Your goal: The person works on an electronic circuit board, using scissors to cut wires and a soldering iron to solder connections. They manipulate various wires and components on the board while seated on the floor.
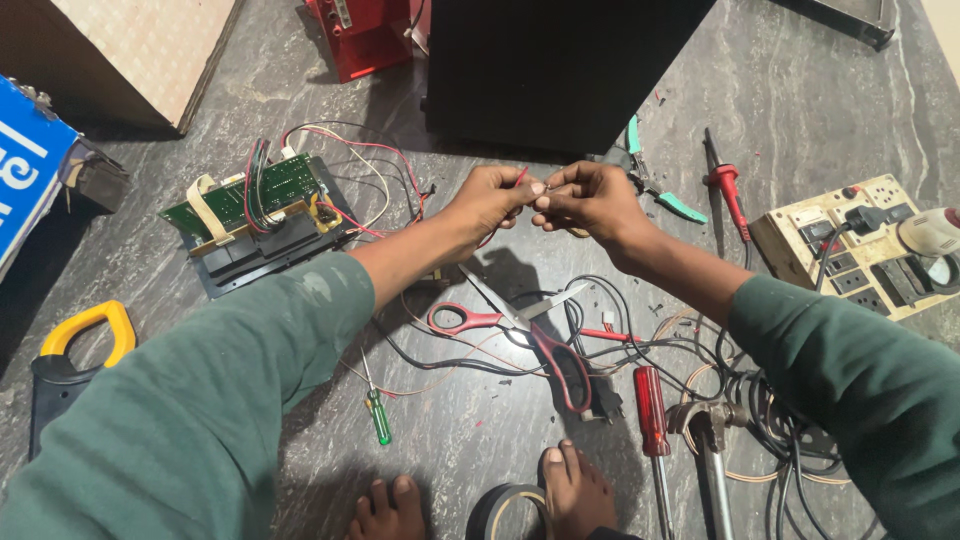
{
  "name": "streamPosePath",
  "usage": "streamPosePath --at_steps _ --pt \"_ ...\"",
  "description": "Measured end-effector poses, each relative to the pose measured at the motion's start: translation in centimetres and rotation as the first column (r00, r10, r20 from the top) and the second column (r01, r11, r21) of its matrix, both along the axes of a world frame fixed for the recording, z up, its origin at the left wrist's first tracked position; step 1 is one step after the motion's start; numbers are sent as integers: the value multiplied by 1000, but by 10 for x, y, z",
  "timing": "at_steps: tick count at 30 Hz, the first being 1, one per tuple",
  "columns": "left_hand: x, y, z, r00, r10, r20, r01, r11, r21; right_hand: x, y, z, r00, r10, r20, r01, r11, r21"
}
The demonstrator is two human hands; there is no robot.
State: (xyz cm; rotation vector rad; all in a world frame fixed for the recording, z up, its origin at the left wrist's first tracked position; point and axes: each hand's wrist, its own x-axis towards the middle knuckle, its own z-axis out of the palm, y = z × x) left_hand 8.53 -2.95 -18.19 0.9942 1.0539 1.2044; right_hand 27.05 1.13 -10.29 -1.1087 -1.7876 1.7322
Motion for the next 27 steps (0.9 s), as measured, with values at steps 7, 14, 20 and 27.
streamPosePath --at_steps 7,14,20,27 --pt "4 4 -10 1000 -10 -13 10 1000 25 5 0 0 994 -9 105 4 999 45" --pt "22 15 -31 997 9 -78 -16 996 -90 36 8 -16 985 58 162 -65 997 40" --pt "42 24 -35 962 -23 -271 -25 985 -173 122 42 -44 865 -74 497 -64 965 256" --pt "77 69 -47 887 -120 -447 79 991 -109 230 101 -72 601 -421 680 -25 840 543"
